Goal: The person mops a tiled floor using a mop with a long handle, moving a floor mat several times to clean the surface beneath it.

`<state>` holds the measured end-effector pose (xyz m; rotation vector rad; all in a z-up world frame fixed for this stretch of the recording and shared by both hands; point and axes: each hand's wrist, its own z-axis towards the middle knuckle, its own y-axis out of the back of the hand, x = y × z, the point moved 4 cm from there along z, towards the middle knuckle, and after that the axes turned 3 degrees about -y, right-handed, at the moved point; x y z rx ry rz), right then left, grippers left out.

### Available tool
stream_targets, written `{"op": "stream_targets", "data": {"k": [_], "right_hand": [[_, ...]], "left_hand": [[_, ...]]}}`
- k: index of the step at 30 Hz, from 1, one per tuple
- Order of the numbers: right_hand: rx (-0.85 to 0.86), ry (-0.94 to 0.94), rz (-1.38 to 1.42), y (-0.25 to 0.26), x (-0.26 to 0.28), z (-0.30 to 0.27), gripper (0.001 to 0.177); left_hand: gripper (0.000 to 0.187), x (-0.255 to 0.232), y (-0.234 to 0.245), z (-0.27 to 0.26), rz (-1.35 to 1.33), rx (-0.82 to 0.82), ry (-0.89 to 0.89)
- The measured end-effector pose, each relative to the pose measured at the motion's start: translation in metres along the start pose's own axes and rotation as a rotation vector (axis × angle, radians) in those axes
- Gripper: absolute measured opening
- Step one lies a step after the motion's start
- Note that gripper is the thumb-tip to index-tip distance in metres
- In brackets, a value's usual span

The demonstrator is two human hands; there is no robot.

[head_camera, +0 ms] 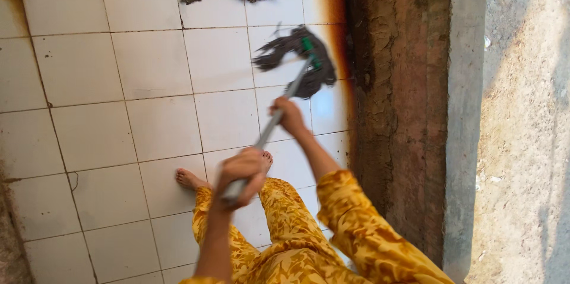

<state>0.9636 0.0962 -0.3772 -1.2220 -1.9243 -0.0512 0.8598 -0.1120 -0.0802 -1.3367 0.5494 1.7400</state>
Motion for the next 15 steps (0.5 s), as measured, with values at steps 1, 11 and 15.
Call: {"op": "stream_targets", "data": {"k": [1,11,15], "right_hand": [[0.041,0.129,0.026,0.029,0.021,0.002,0.027],[-0.215,0.512,-1.511,-0.004,0.018,-0.089,0.029],[-0.054,0.674,-1.385,-0.13,-0.045,-0.12,0.023]], "left_hand": [[0.019,0.02,-0.025,0.011,-0.058,0.055,-0.056],[0.024,-0.027,-0.004,-0.035,0.155,0.04,0.017],[0.016,-0.113,0.096,-0.072,-0.008,-0.073,0.051]]}}
